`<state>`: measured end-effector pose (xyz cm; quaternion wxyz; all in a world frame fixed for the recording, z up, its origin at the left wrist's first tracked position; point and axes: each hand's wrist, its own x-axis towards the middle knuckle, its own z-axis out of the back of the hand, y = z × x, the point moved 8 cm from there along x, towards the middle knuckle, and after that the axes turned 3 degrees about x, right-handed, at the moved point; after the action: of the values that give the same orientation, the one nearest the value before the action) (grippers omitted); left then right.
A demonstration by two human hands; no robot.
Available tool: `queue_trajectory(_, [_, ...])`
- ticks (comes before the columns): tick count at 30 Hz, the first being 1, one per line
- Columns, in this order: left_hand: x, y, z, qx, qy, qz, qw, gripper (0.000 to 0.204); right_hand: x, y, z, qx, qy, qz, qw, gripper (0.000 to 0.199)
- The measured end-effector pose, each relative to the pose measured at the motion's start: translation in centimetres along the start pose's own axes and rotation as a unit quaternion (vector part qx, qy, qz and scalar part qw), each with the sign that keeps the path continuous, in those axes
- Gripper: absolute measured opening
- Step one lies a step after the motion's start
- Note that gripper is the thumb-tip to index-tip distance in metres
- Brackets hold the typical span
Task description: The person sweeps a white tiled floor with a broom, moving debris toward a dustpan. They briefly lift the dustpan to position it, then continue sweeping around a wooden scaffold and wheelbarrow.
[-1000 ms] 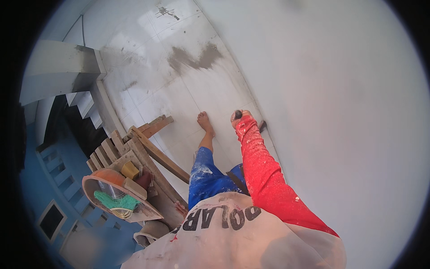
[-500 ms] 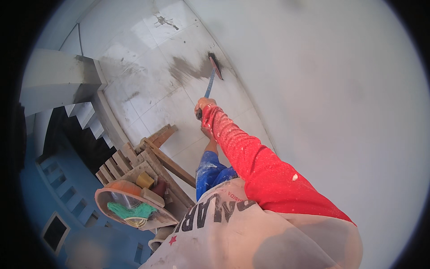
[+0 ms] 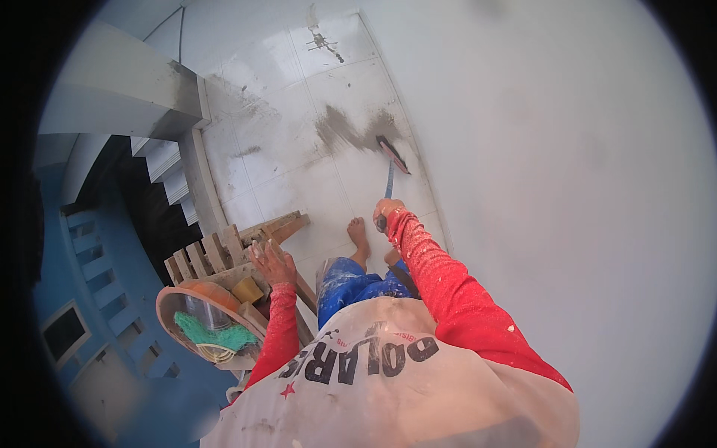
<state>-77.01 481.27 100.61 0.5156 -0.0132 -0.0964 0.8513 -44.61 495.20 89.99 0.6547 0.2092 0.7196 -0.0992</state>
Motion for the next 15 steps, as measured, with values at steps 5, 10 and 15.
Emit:
queue_trajectory(5, [5.6, 6.4, -2.4, 0.102, -0.005, 0.149, 0.984, 0.068, -5.8, -0.7, 11.2, -0.343, -0.083, 0.082, 0.932, 0.025])
queue_trajectory(10, [6.3, 6.8, -4.7, 0.137, 0.053, 0.137, 0.98, 0.065, -11.9, 0.5, 32.2, -0.68, -0.212, 0.229, 0.664, 0.047])
queue_trajectory(15, [7.0, 6.2, -5.0, 0.191, 0.05, 0.119, 0.973, 0.057, -5.6, 0.3, 40.0, -0.651, -0.204, 0.172, 0.71, 0.046])
